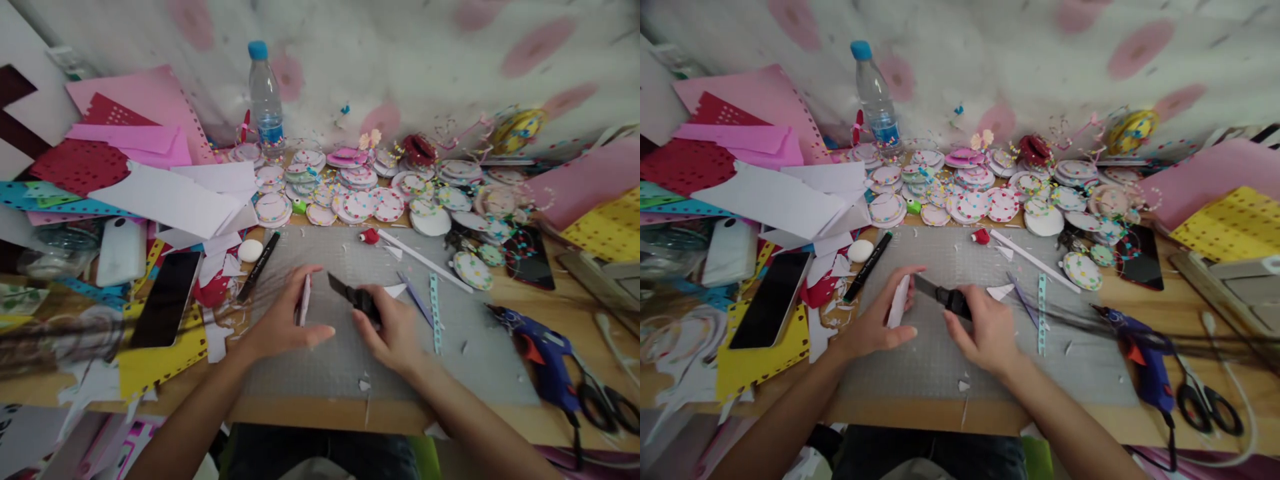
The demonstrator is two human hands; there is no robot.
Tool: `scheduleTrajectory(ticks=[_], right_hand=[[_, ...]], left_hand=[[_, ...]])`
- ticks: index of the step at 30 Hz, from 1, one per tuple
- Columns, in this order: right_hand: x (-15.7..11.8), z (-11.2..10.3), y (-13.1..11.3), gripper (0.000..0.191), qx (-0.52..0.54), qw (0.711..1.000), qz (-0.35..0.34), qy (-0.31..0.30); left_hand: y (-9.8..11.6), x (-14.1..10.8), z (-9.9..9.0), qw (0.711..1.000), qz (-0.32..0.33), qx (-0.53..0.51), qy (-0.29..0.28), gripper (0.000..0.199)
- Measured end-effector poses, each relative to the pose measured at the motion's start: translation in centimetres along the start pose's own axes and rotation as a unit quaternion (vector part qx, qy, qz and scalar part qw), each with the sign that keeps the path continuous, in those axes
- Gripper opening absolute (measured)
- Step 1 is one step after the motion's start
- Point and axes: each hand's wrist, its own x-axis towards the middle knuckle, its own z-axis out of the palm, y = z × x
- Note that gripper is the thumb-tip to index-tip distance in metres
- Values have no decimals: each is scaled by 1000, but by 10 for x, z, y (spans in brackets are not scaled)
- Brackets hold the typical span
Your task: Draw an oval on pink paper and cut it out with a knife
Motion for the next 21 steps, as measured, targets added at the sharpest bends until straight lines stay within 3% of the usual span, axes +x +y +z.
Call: scheduleTrajectory(ticks=[6,15,21], right_hand=[[-5,8,-5,28,1,992,-113,-55],[-6,10,-1,33,-6,990,-133,-40],[-7,12,-2,34,-5,991,-127,-34]], left_hand=[[5,2,2,994,47,92,23,76],[8,1,2,981,73,176,23,83],[8,1,0,977,97,190,14,77]])
